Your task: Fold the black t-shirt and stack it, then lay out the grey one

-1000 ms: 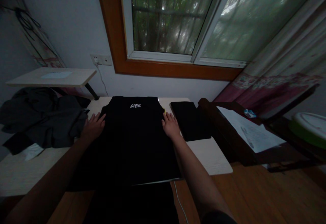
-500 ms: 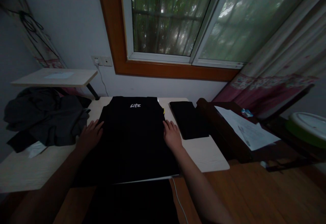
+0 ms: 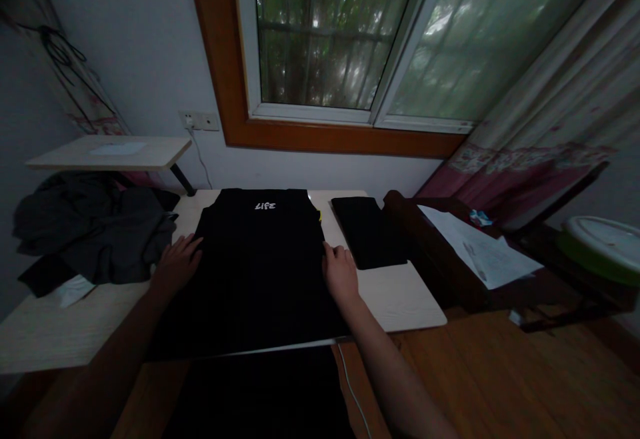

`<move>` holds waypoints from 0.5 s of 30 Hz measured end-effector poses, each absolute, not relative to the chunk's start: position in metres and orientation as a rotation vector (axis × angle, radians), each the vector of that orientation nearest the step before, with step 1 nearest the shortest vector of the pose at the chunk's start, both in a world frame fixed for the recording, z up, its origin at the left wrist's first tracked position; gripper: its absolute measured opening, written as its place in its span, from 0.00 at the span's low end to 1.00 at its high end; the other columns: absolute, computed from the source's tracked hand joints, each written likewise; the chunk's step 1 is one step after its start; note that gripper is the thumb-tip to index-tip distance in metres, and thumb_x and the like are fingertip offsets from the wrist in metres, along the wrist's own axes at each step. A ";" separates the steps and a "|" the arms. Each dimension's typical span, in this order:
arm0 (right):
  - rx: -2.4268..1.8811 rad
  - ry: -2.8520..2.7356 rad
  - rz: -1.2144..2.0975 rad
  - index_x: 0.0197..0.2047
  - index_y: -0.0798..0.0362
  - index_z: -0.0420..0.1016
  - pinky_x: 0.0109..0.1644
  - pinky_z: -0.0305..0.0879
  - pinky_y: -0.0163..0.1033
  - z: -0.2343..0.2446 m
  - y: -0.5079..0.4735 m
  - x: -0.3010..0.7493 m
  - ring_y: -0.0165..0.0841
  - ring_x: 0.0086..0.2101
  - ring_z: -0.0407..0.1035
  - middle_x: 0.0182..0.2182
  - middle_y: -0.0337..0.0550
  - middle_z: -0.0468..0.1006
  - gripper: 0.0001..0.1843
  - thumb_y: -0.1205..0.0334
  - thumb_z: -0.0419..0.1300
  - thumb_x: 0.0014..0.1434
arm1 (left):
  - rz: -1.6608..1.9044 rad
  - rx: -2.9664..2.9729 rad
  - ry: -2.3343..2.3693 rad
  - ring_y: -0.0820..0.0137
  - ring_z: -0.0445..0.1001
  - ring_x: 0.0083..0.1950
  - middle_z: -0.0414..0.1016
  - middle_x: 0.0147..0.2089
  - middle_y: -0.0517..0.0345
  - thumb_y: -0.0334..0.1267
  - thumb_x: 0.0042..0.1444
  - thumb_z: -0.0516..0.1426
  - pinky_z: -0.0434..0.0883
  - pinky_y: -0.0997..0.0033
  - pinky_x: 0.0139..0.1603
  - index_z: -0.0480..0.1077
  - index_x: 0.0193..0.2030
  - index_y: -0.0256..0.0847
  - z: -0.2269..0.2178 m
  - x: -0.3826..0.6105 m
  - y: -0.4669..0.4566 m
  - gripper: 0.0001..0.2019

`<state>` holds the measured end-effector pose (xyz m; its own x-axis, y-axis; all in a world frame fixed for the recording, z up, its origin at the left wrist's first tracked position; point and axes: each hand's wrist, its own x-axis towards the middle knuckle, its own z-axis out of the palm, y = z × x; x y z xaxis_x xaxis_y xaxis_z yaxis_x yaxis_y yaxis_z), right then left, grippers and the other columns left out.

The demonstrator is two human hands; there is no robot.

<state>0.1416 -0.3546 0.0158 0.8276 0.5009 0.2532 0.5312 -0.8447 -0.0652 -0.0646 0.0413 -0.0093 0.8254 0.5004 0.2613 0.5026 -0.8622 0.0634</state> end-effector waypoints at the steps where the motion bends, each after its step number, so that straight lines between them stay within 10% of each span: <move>1: -2.853 -0.804 -0.331 0.69 0.52 0.65 0.54 0.65 0.47 0.016 -0.354 0.142 0.46 0.48 0.70 0.48 0.56 0.75 0.26 0.60 0.50 0.71 | -0.434 -2.998 -0.821 0.56 0.56 0.76 0.60 0.75 0.51 0.43 0.70 0.45 0.52 0.47 0.76 0.65 0.70 0.42 -0.010 -0.065 0.042 0.26; 8: -2.693 -0.642 0.093 0.74 0.52 0.52 0.40 0.66 0.40 0.030 -0.355 0.148 0.43 0.38 0.77 0.40 0.49 0.82 0.37 0.57 0.57 0.65 | -0.451 -2.998 -0.821 0.56 0.56 0.76 0.61 0.75 0.50 0.43 0.69 0.45 0.52 0.48 0.76 0.66 0.69 0.42 -0.007 -0.065 0.040 0.25; 15: -2.249 -0.680 0.385 0.69 0.50 0.62 0.49 0.70 0.42 0.033 -0.367 0.154 0.40 0.44 0.77 0.46 0.46 0.81 0.35 0.60 0.61 0.58 | -0.444 -3.012 -0.825 0.56 0.56 0.76 0.61 0.74 0.51 0.43 0.69 0.45 0.52 0.47 0.75 0.67 0.69 0.43 -0.006 -0.065 0.041 0.25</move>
<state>0.1538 -0.3666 0.0330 0.8141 0.5769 -0.0663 0.3541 -0.5836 -0.7307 -0.0647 0.0410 -0.0061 0.8235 0.5014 0.2655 0.4978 -0.8630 0.0860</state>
